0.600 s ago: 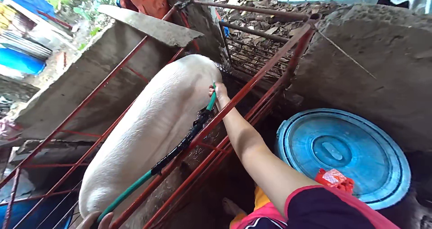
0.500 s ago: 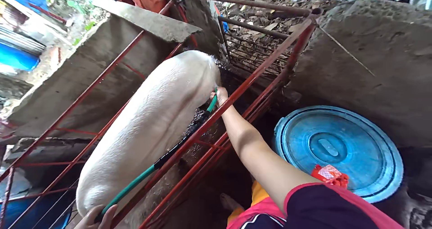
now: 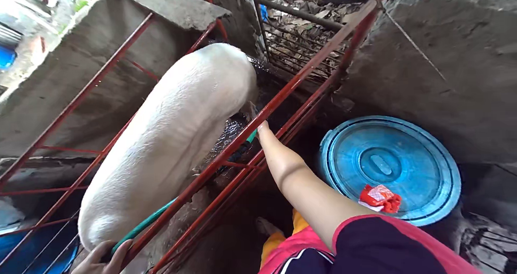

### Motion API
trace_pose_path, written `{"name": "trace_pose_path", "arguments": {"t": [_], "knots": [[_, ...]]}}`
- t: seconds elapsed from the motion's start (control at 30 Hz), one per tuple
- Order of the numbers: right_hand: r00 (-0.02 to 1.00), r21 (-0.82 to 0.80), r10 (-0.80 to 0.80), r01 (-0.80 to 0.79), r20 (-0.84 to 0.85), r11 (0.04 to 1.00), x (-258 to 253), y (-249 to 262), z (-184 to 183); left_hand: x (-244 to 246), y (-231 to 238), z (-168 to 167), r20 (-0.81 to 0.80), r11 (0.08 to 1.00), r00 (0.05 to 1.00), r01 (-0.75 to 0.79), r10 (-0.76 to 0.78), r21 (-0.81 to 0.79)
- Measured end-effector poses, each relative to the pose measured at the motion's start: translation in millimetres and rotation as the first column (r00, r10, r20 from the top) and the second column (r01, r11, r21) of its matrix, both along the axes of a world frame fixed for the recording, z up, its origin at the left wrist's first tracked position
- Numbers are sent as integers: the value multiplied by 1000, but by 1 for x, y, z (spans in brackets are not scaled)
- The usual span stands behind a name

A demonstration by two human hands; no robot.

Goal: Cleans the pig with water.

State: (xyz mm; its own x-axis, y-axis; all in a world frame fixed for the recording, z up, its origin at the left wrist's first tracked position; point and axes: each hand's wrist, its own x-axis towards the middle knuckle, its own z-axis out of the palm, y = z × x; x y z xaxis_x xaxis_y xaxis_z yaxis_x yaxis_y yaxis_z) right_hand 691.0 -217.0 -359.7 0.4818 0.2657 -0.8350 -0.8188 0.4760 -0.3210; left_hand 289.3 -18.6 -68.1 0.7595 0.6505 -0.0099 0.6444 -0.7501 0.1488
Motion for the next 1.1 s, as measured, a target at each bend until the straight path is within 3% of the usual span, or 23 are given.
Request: {"name": "trace_pose_path", "arguments": {"t": [0.07,0.17,0.23,0.3,0.43,0.53,0.7,0.77,0.83,0.87,1.0,1.1], "knots": [[1000,23,-22,22,14,999,-1,4,-6,1,-1,1,1,1000,1000,-5,5,6],[983,95,-170,163,69,982,1,-3,16,4,-4,2,8,1000,1000,-14,14,15],[981,108,-183,176,60,978,7,-7,25,5,-4,2,-9,1000,1000,-25,25,3],[994,58,-105,105,8,993,11,-4,16,4,-1,1,-30,999,999,-42,41,-21],[975,-151,189,-206,-116,967,3,-3,6,6,2,2,-67,996,995,-72,68,-54],[970,-170,191,-217,-153,961,-5,-5,6,5,5,2,-84,994,993,-88,82,-71],[986,-176,161,-167,-50,970,0,-11,16,0,8,-3,-41,997,997,-64,63,-46],[996,-97,76,-71,46,993,6,-8,21,0,5,-2,-13,999,999,-45,44,-19],[975,143,-100,72,199,987,29,1,7,0,2,-2,13,999,999,-33,33,11],[956,240,-126,61,264,969,43,4,0,-1,2,-3,18,999,999,-31,31,20],[955,126,-3,-36,298,991,67,6,80,-2,1,-3,22,999,999,-27,27,18],[945,92,48,-82,324,992,78,15,99,0,-2,-2,45,999,998,-38,38,7]]}}
